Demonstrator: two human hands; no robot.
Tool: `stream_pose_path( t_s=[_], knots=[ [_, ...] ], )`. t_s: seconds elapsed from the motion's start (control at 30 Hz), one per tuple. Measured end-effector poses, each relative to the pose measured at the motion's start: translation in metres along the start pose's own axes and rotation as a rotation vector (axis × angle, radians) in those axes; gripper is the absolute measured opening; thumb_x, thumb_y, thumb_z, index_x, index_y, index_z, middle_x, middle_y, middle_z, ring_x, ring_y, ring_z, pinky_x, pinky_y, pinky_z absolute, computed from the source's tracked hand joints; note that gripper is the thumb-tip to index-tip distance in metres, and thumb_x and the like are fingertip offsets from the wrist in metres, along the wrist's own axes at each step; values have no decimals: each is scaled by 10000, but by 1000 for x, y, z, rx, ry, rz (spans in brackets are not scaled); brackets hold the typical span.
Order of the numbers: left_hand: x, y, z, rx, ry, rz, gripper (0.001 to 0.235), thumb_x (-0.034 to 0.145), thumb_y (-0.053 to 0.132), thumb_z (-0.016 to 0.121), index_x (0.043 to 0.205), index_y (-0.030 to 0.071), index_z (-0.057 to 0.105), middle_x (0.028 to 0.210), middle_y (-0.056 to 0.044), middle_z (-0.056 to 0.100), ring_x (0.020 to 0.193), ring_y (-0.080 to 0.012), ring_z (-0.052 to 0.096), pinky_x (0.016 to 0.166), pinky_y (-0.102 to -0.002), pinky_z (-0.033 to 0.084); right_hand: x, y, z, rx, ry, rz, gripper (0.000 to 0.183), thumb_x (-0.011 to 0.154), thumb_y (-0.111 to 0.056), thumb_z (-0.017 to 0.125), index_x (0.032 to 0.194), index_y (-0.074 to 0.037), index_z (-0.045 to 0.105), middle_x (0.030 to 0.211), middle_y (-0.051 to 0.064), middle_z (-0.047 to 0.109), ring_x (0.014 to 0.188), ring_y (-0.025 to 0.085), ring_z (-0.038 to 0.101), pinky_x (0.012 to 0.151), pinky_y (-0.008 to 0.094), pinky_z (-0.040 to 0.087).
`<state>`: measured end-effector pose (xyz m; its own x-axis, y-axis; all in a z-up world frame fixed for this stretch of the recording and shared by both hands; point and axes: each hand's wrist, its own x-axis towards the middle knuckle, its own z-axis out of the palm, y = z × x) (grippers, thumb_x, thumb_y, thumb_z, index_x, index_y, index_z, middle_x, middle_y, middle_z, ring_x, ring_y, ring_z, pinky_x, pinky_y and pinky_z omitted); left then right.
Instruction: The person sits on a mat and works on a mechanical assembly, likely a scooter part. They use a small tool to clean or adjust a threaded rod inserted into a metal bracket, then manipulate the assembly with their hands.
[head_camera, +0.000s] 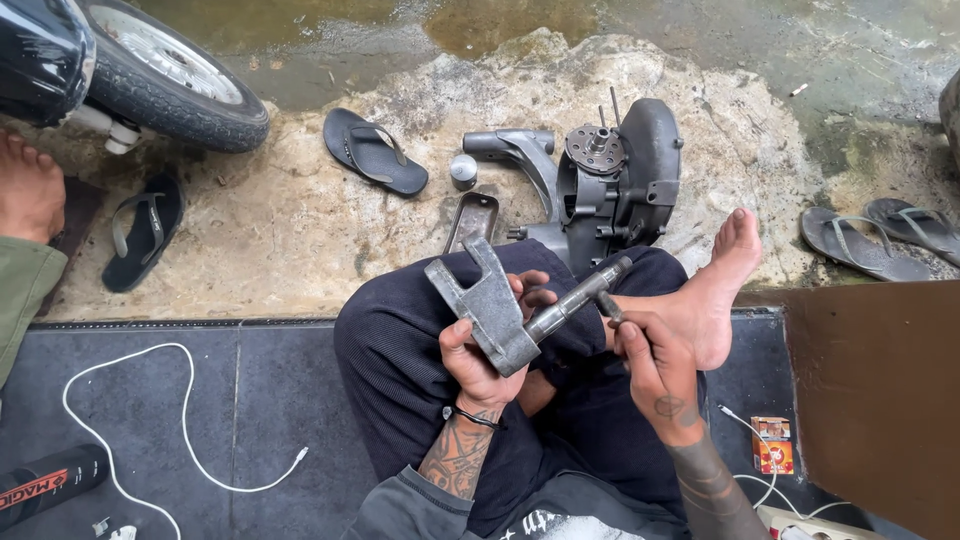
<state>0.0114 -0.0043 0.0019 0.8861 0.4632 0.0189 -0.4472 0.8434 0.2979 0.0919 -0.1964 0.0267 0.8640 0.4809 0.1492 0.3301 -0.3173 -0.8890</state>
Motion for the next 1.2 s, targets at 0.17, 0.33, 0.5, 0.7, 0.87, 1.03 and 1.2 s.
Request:
stream_pose_path(
  t_s=[0.17,0.33,0.5,0.7,0.87,1.03,1.2],
  knots=[
    [-1,5,24,-38,-40,-34,703,764,531,646,1208,8,491,1456,-302,446,1295,-448,543,1085,-550,442,-7,-23,13,-48,-160,15,165,946,-202,658,984,-107,787,607,79,713,554,247,685,595,404,575],
    [-2,7,27,-76,-56,-33,684,776,504,665,1233,27,489,1551,-272,390,1398,-458,458,1135,-544,404,16,-22,6,-46,-59,0,248,1055,-188,543,949,-70,733,617,76,632,630,167,588,665,342,535],
    [-2,5,22,-88,-55,-60,729,720,494,706,1246,48,471,1629,-247,315,1451,-462,380,1189,-554,337,-4,-36,19,63,-324,88,203,957,-207,621,924,-153,814,535,24,662,496,171,635,552,330,565],
    [-2,2,16,-129,-1,-57,826,649,442,701,1306,29,418,1629,-264,298,1478,-476,339,1200,-577,318,22,-24,3,-9,-85,120,262,1077,-202,509,985,-87,725,531,30,524,542,147,515,601,299,495],
    [-2,2,12,-77,-124,-48,941,679,423,687,1474,35,369,1699,-206,165,1527,-461,218,1231,-594,244,3,-11,7,22,-295,159,226,965,-254,609,927,-147,804,510,75,664,463,212,632,542,375,557],
    [-4,4,15,-24,-193,-10,990,704,397,657,1557,34,311,1720,-204,84,1548,-458,144,1241,-607,166,15,-22,-1,-53,-85,176,276,1083,-227,504,1006,-134,751,509,21,583,501,133,544,577,276,494],
    [-4,-1,4,-16,-262,-14,1021,723,349,645,1611,29,257,1739,-165,-15,1576,-409,71,1242,-599,151,8,-21,-4,-147,-267,200,261,1012,-254,565,889,-113,748,583,142,662,566,273,613,625,418,540]
  ],
)
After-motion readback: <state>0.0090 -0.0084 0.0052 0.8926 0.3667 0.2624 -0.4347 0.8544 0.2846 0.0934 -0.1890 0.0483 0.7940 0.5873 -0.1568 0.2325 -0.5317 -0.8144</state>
